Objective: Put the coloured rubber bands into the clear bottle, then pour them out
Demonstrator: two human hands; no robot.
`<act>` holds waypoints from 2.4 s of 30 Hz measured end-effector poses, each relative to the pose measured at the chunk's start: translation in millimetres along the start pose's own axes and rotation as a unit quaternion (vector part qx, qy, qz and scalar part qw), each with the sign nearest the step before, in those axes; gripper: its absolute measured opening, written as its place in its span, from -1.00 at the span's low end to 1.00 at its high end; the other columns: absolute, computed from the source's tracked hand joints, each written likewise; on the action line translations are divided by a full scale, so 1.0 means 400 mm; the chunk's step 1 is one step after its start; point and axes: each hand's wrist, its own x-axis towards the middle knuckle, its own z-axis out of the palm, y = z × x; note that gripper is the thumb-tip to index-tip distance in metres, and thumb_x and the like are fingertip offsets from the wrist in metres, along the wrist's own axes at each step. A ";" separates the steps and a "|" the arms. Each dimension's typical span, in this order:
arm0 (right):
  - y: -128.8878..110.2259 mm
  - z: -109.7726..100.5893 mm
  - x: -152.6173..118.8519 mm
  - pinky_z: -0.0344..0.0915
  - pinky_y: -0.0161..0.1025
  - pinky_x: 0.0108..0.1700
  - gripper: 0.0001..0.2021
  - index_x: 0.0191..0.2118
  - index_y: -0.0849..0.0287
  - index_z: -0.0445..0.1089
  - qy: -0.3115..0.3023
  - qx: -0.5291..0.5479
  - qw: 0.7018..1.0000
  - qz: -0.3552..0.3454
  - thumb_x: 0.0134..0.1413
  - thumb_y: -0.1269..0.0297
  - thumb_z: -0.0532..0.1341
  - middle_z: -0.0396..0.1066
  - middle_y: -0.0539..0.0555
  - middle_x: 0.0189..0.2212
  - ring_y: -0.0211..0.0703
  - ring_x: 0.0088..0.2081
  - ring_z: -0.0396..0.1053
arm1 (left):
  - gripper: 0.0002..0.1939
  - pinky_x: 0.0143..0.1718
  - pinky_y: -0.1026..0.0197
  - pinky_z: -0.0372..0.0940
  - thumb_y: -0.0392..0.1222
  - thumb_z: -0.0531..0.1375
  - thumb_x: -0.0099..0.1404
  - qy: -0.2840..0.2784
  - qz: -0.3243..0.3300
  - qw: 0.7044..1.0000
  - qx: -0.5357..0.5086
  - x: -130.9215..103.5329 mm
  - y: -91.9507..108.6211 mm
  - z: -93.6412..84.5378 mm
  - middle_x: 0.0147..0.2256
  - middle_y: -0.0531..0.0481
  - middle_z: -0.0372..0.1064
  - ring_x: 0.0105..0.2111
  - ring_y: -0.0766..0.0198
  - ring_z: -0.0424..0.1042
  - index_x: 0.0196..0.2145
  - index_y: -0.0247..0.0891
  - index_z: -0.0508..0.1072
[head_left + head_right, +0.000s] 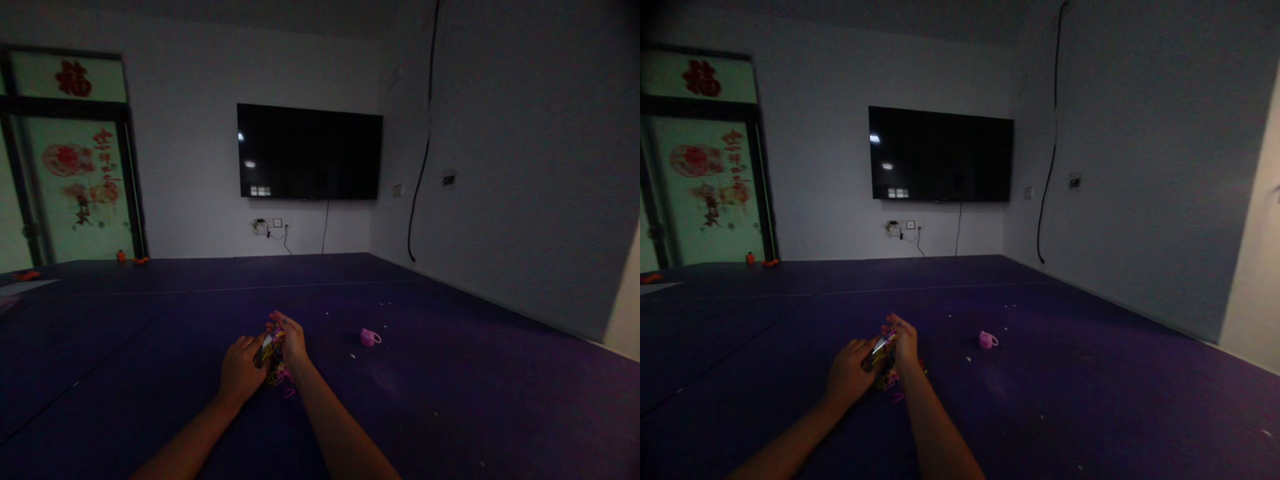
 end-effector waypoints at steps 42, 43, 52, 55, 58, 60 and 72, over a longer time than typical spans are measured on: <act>-0.035 0.020 -0.023 0.33 -0.26 -0.28 -0.56 -0.12 0.14 0.36 -0.014 0.145 0.983 0.113 -0.23 0.60 0.22 0.49 0.09 -0.28 -0.19 -0.30 0.44 | -0.64 -0.29 0.12 0.29 -0.28 0.12 0.09 0.095 0.050 0.994 -0.005 -0.002 -0.022 0.018 -0.38 -0.08 0.45 -0.35 0.12 0.38 -0.12 -0.28 0.46; -0.034 0.023 -0.024 0.33 -0.26 -0.30 -0.60 -0.15 0.16 0.37 -0.008 0.142 0.983 0.118 -0.22 0.58 0.23 0.49 0.09 -0.32 -0.19 -0.34 0.43 | -0.64 -0.28 0.12 0.29 -0.29 0.11 0.09 0.095 0.050 0.994 -0.004 -0.001 -0.021 0.015 -0.39 -0.08 0.45 -0.35 0.12 0.38 -0.12 -0.29 0.46; -0.013 0.025 -0.026 0.35 -0.22 -0.35 -0.90 -0.35 0.19 0.34 0.019 0.138 0.978 0.154 -0.08 0.45 0.19 0.48 0.07 -0.53 -0.17 -0.49 0.43 | -0.64 -0.33 0.15 0.27 -0.25 0.10 0.14 0.092 0.057 0.994 -0.015 0.000 -0.018 0.008 -0.41 -0.09 0.44 -0.37 0.13 0.37 -0.10 -0.33 0.45; -0.006 0.021 -0.023 0.35 -0.21 -0.39 -0.97 -0.42 0.20 0.34 0.031 0.125 0.980 0.155 -0.09 0.42 0.20 0.47 0.09 -0.56 -0.16 -0.52 0.42 | -0.62 -0.33 0.16 0.27 -0.26 0.11 0.13 0.086 0.051 0.995 -0.017 -0.001 -0.017 0.011 -0.42 -0.07 0.43 -0.36 0.13 0.37 -0.08 -0.30 0.44; 0.000 0.019 -0.020 0.34 -0.24 -0.41 -0.94 -0.46 0.21 0.36 0.032 0.118 0.983 0.136 -0.14 0.38 0.26 0.47 0.07 -0.58 -0.16 -0.52 0.42 | -0.61 -0.33 0.15 0.26 -0.28 0.12 0.10 0.074 0.040 0.996 -0.013 0.000 -0.017 0.012 -0.43 -0.06 0.42 -0.36 0.13 0.37 -0.08 -0.29 0.44; 0.002 0.020 -0.020 0.34 -0.26 -0.41 -0.90 -0.46 0.20 0.38 0.035 0.109 0.988 0.108 -0.19 0.35 0.30 0.47 0.05 -0.57 -0.16 -0.51 0.42 | -0.62 -0.33 0.15 0.26 -0.27 0.13 0.09 0.063 0.031 0.997 -0.013 0.001 -0.016 0.012 -0.43 -0.06 0.42 -0.36 0.12 0.37 -0.10 -0.29 0.45; 0.009 0.024 -0.023 0.33 -0.26 -0.38 -0.84 -0.46 0.19 0.45 -0.025 0.017 0.999 -0.021 -0.16 0.21 0.23 0.48 0.06 -0.55 -0.15 -0.46 0.44 | -0.66 -0.27 0.14 0.27 -0.25 0.13 0.08 0.035 -0.020 0.998 -0.044 0.003 -0.010 0.004 -0.40 -0.04 0.43 -0.33 0.11 0.38 -0.15 -0.23 0.47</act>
